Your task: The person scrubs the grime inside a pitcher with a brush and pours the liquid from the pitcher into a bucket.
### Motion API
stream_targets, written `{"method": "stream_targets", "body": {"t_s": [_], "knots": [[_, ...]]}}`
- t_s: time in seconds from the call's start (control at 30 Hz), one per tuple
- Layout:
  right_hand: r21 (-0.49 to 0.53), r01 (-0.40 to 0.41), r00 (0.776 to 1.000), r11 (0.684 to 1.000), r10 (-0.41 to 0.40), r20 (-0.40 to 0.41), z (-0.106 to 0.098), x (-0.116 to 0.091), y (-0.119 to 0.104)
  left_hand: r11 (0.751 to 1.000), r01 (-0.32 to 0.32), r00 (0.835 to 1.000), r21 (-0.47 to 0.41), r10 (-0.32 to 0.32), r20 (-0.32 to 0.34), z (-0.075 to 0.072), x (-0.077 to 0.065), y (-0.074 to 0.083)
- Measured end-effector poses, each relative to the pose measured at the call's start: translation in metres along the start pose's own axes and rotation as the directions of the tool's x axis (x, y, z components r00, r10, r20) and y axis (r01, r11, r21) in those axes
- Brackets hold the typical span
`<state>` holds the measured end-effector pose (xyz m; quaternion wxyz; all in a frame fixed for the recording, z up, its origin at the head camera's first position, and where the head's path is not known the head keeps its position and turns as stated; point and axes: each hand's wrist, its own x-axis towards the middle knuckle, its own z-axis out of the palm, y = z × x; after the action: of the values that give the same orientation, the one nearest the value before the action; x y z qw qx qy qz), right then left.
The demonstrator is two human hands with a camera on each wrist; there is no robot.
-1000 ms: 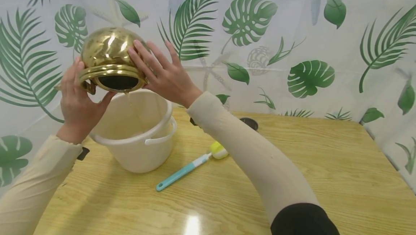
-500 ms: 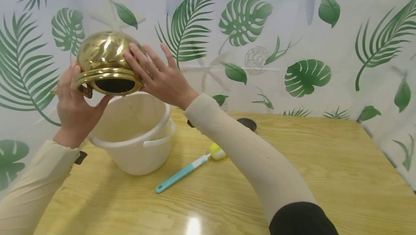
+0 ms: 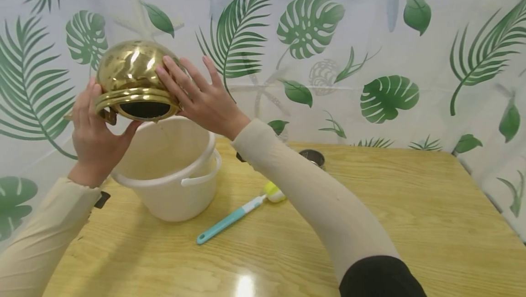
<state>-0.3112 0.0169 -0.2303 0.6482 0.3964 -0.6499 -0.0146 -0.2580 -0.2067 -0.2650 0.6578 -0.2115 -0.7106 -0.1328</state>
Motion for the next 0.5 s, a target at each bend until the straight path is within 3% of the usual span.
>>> {"method": "stream_targets", "body": {"t_s": [0.5], "knots": [[-0.030, 0.022, 0.999, 0.999, -0.023, -0.039, 0.0025, -0.0008, -0.0050, 1.000, 0.013, 1.000, 0.011, -0.012, -0.009, -0.0034, -0.0051, -0.0004]]}}
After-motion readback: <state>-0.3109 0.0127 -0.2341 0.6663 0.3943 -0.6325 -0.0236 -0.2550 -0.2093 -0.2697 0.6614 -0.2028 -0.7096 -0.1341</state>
